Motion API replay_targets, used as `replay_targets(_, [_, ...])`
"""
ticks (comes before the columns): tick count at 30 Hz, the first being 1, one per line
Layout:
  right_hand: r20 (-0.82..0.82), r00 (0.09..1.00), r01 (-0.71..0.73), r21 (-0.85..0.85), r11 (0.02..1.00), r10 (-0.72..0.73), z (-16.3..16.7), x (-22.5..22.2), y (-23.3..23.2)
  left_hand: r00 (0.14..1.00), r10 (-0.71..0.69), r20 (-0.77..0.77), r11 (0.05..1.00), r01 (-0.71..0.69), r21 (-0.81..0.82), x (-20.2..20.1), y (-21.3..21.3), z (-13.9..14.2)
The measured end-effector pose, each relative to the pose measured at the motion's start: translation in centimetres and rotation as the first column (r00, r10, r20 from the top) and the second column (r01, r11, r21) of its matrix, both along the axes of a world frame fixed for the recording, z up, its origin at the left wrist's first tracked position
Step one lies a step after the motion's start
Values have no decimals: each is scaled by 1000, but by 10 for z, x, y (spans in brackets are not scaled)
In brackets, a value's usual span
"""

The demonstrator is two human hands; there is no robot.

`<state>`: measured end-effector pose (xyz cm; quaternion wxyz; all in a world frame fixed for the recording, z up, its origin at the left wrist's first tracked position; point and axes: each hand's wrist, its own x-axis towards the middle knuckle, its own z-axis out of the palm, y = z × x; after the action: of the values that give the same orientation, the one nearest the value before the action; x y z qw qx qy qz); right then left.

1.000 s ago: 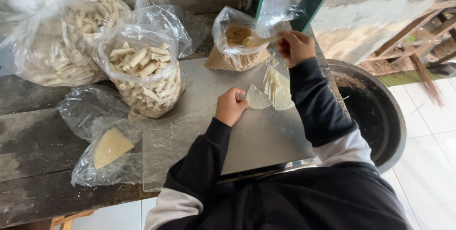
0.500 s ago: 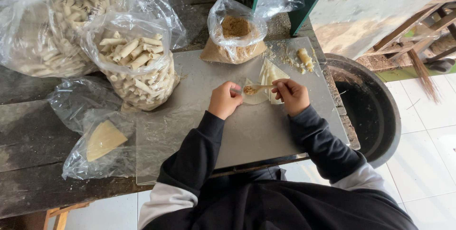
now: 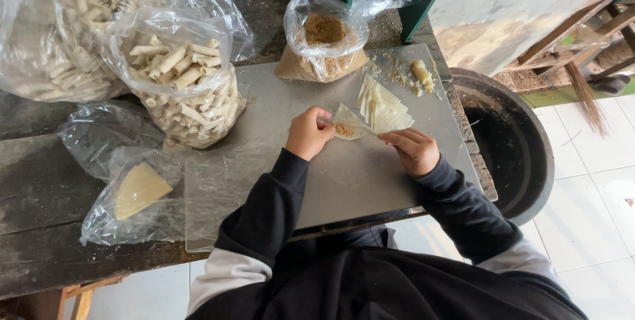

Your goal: The person repeatedly scoops a brown filling onto triangular wrappers, folds them into rolls, and places the finished rolls into a plastic bag. The process is continuous and repetitive throughout the clip.

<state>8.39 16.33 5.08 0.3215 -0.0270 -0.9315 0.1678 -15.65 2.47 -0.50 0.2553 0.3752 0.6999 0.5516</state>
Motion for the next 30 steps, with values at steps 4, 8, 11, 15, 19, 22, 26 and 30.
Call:
replay_targets(4, [-28,1000,14,16,1000,-13,5,9,1,999,9,-46,1000,-9,-8,1,1,2])
replay_targets(8, [-46,991,122,-45,992,-124,14,-1,2,986,47,-159,999,-50,-17,1,3,1])
replay_targets(11, [-34,996,81,-65,995,-83,17,-23,3,993,48,-108,999,-48,5,1,2,-1])
replay_targets(15, [-3,1000,14,-10,1000,-14,15,-41,-3,986,83,-144,996,-84,-4,0,4,-5])
replay_targets(19, [14,1000,16,-12,1000,-16,12,-33,-8,981,99,-168,995,-102,-9,-2,6,-9])
replay_targets(22, [-3,1000,-20,18,1000,20,10,-20,-10,984,92,-155,995,-95,-16,-1,6,-10])
replay_targets(26, [-32,999,17,24,1000,-17,7,-11,-8,981,98,-168,995,-103,-18,-1,5,-8])
replay_targets(30, [-39,995,88,15,996,-87,6,-3,-7,981,94,-169,995,-95,-1,0,3,-3])
